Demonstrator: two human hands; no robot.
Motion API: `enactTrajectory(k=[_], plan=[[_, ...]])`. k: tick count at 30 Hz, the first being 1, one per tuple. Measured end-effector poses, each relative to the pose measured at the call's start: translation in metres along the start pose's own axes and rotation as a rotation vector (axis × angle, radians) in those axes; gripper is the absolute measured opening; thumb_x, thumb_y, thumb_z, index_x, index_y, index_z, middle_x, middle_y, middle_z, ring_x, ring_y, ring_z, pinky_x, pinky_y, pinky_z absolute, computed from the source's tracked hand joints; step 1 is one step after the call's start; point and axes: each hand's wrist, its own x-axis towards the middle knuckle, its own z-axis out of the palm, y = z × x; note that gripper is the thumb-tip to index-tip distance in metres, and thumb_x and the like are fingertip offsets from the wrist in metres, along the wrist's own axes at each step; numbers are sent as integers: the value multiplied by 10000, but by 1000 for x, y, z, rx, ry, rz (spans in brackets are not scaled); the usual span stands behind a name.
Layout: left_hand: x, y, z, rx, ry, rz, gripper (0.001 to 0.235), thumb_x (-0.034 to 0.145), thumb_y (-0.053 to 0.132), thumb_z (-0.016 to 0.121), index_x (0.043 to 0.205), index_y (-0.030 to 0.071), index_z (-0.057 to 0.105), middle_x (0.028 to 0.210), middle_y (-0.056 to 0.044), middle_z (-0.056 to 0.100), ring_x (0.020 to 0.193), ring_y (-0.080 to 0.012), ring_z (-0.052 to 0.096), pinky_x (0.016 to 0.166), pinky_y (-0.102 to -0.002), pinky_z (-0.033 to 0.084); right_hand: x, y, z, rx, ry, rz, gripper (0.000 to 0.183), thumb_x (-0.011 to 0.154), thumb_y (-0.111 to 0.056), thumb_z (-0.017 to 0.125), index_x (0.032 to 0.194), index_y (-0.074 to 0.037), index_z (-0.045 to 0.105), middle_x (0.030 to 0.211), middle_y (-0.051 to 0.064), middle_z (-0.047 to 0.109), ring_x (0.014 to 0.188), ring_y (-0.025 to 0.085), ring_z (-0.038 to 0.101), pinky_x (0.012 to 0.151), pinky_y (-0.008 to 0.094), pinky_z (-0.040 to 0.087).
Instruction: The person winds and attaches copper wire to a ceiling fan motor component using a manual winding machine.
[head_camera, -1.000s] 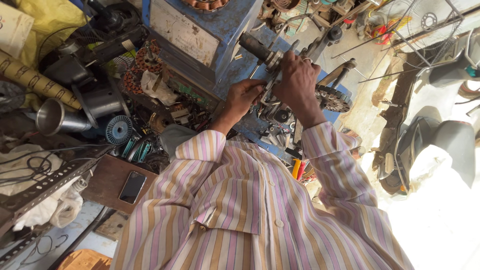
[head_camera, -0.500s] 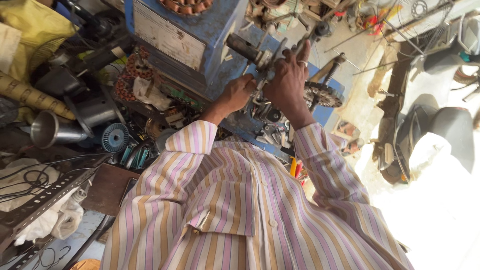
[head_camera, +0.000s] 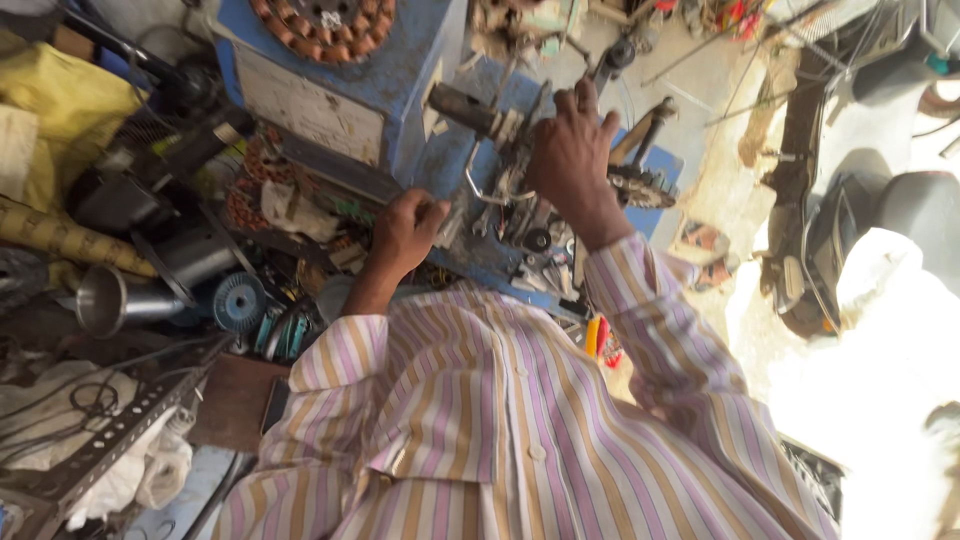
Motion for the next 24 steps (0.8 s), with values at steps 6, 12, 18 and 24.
enactTrajectory(k=[6,12,18,24], plan=[[-40,-37,32,514,-46,207,677,693,363,847,1149,-60,579,1116,-290,613,1021,-472,620,793,-557,521,12,7,0,75,-208,-3,152,778,-130,736,914,-84,787,1112,144,635,1226,341,487,924,592,429],[-39,-25,35,485,-15,159,407,816,158,761,1150,10,581,1158,-214,638,1081,-441,608,874,-521,508,13,0,1,109,-386,78,173,874,-91,647,982,-136,775,1200,63,676,1412,361,415,1021,549,431],[-12,62,-11,575,-56,199,277,968,141,675,1184,-13,594,1002,-224,698,934,-399,681,792,-484,554,3,-6,0,137,-109,62,251,962,-95,570,844,-121,789,1509,248,425,1465,452,273,1062,675,328],[22,150,-53,565,-40,450,235,940,60,639,1167,4,654,1029,-177,734,972,-362,703,818,-454,570,0,-7,-9,121,-182,76,167,868,-98,627,795,-45,767,1606,255,290,1534,444,160,1119,688,268]])
